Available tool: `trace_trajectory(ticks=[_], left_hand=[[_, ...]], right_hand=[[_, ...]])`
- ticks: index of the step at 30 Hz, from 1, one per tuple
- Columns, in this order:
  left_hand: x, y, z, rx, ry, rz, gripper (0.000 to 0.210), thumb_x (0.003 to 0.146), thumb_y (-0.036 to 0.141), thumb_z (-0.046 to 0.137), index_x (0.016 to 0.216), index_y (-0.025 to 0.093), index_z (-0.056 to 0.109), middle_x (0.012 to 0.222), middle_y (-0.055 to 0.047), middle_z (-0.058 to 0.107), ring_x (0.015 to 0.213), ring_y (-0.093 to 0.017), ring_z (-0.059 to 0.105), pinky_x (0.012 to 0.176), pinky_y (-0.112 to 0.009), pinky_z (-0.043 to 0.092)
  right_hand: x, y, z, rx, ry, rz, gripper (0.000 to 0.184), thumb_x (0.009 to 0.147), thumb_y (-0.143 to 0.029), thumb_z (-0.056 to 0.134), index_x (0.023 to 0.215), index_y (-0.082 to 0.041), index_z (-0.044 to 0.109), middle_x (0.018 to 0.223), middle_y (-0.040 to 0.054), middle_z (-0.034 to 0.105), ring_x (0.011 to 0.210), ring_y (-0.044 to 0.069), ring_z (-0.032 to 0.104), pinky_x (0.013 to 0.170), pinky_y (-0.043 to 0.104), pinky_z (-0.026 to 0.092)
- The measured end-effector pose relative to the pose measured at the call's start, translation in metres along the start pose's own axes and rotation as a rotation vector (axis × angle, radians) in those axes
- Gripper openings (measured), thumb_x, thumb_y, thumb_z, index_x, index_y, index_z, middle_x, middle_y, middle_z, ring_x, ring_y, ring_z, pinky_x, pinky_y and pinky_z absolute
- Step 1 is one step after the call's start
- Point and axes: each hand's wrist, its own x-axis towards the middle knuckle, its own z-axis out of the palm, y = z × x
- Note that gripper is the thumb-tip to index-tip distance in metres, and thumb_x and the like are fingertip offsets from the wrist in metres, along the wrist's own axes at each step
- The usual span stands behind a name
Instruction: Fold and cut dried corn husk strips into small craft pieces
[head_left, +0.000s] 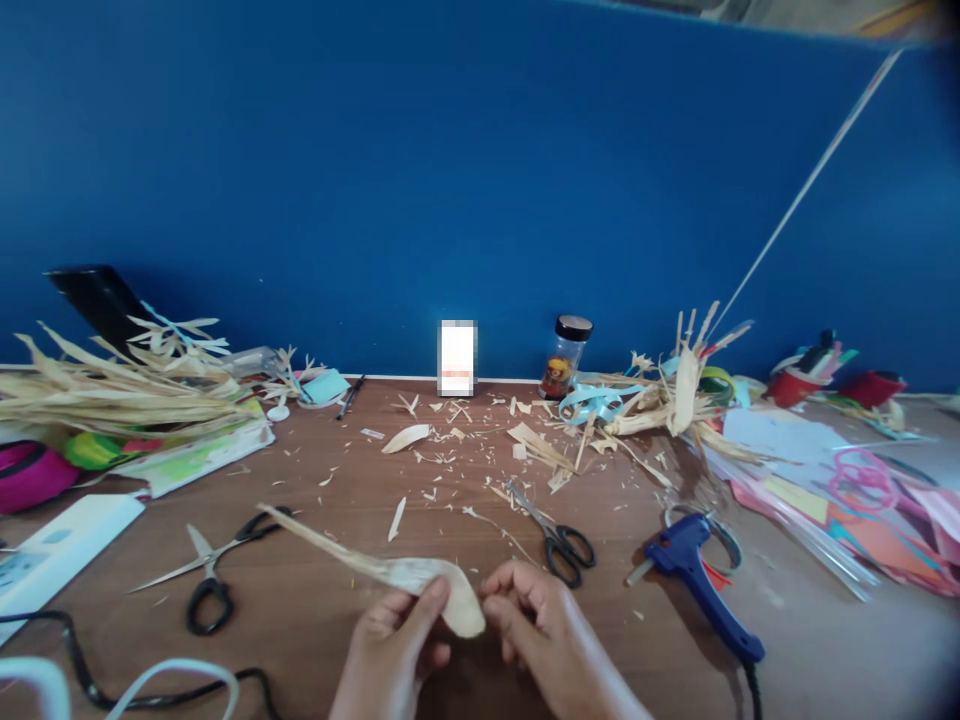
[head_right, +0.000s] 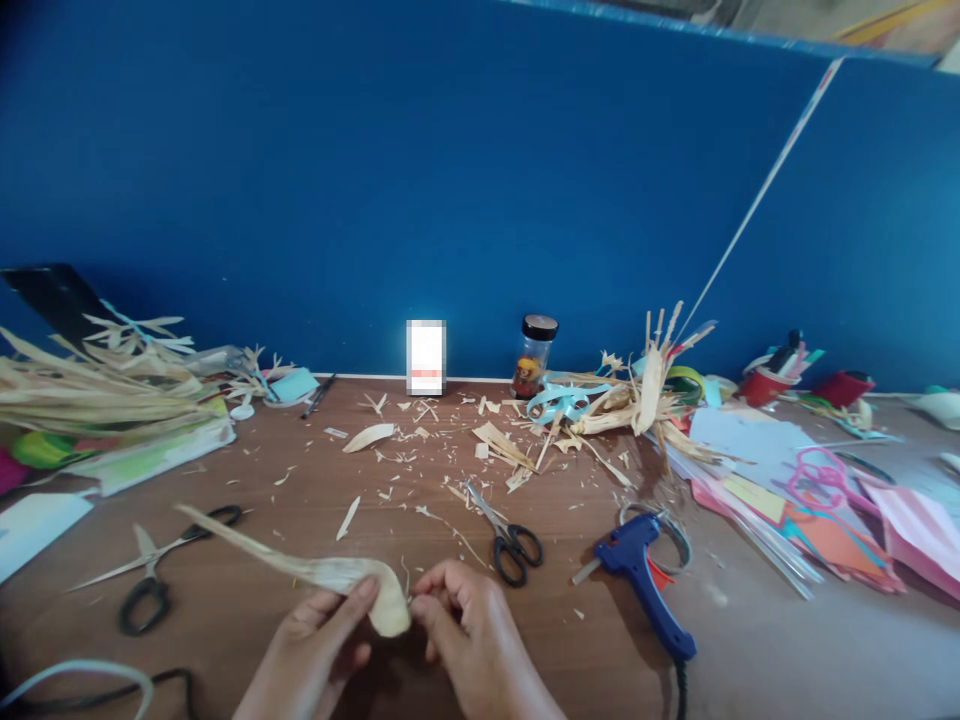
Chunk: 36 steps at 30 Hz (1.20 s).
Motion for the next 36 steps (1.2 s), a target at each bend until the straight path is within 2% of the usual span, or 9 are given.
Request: trace_trajectory(ticks=[3, 6, 10, 13, 21, 27, 31, 33, 36], left_hand=[[0.004, 0.011, -0.006, -0.082, 0.103, 0.03, 0.02, 0.054, 0.02, 0.076, 0.068, 0.013, 0.064, 0.061, 0.002, 0.063, 0.052, -0.007, 0.055, 0.043, -0.012, 0.044], [0.01, 0.013, -0.008, -0.115, 0.1, 0.039, 0.015, 0.057, 0.011, 0.073, 0.068, 0.011, 0.065, 0.069, -0.002, 0.066, 0.061, -0.01, 0.059, 0.054, -0.016, 0.052], [0.011, 0.01, -0.003, -0.122, 0.049, 0.058, 0.01, 0.062, 0.008, 0.069, 0.069, 0.01, 0.064, 0.069, -0.004, 0.066, 0.062, -0.011, 0.061, 0.061, -0.022, 0.055], [0.009, 0.011, 0.0, -0.141, 0.031, 0.063, 0.014, 0.063, 0.01, 0.069, 0.075, 0.012, 0.064, 0.073, -0.004, 0.067, 0.061, -0.011, 0.061, 0.06, -0.023, 0.055], [0.015, 0.015, -0.004, -0.185, 0.077, 0.053, 0.011, 0.057, 0.012, 0.074, 0.065, 0.012, 0.065, 0.066, -0.002, 0.066, 0.058, -0.011, 0.06, 0.053, -0.02, 0.055], [0.019, 0.018, -0.003, -0.247, 0.088, 0.113, 0.014, 0.056, 0.007, 0.073, 0.068, 0.011, 0.065, 0.071, -0.004, 0.068, 0.063, -0.013, 0.063, 0.059, -0.023, 0.056], [0.02, 0.017, -0.001, -0.266, 0.073, 0.125, 0.012, 0.061, 0.005, 0.069, 0.069, 0.01, 0.063, 0.072, -0.005, 0.067, 0.063, -0.013, 0.063, 0.06, -0.025, 0.056], [0.02, 0.016, 0.0, -0.263, 0.079, 0.117, 0.009, 0.064, 0.006, 0.067, 0.069, 0.011, 0.063, 0.071, -0.005, 0.067, 0.063, -0.014, 0.063, 0.06, -0.026, 0.056], [0.019, 0.018, 0.004, -0.274, 0.094, 0.101, 0.007, 0.067, 0.007, 0.064, 0.071, 0.013, 0.063, 0.072, -0.003, 0.066, 0.063, -0.012, 0.062, 0.058, -0.023, 0.054]], right_hand=[[0.002, 0.008, -0.025, -0.322, 0.233, -0.106, 0.023, 0.086, -0.031, 0.039, 0.095, -0.02, 0.057, 0.064, -0.0004, 0.058, 0.059, 0.014, 0.053, 0.057, 0.023, 0.039], [0.006, 0.015, -0.048, -0.764, 0.414, -0.2, 0.019, 0.083, -0.024, 0.044, 0.094, -0.021, 0.06, 0.088, 0.0062, 0.061, 0.082, 0.021, 0.054, 0.075, 0.031, 0.038], [0.011, 0.02, -0.061, -1.022, 0.371, -0.075, 0.016, 0.08, -0.016, 0.047, 0.089, -0.019, 0.061, 0.088, 0.0083, 0.06, 0.082, 0.023, 0.053, 0.074, 0.032, 0.039], [0.011, 0.02, -0.059, -1.075, 0.35, -0.029, 0.014, 0.078, -0.015, 0.05, 0.089, -0.019, 0.059, 0.089, 0.0077, 0.059, 0.084, 0.023, 0.053, 0.072, 0.03, 0.039], [0.014, 0.018, -0.05, -1.226, 0.345, 0.048, 0.016, 0.077, -0.007, 0.045, 0.079, -0.02, 0.055, 0.079, 0.0066, 0.06, 0.074, 0.021, 0.056, 0.058, 0.027, 0.035], [0.004, 0.018, -0.051, -0.893, 0.4, 0.031, 0.011, 0.081, -0.014, 0.04, 0.075, -0.02, 0.047, 0.066, 0.0018, 0.057, 0.059, 0.016, 0.055, 0.052, 0.023, 0.034], [-0.002, 0.017, -0.047, -0.442, 0.407, -0.133, 0.018, 0.082, -0.02, 0.04, 0.099, -0.021, 0.046, 0.078, 0.0019, 0.059, 0.07, 0.015, 0.056, 0.064, 0.024, 0.042], [-0.005, 0.015, -0.039, -0.191, 0.326, -0.136, 0.032, 0.081, -0.022, 0.044, 0.113, -0.021, 0.042, 0.088, 0.0038, 0.058, 0.078, 0.016, 0.056, 0.069, 0.026, 0.044], [-0.009, 0.014, -0.02, 0.189, 0.085, 0.009, 0.04, 0.077, -0.034, 0.054, 0.113, -0.017, 0.044, 0.083, 0.005, 0.057, 0.071, 0.016, 0.056, 0.054, 0.024, 0.047]])
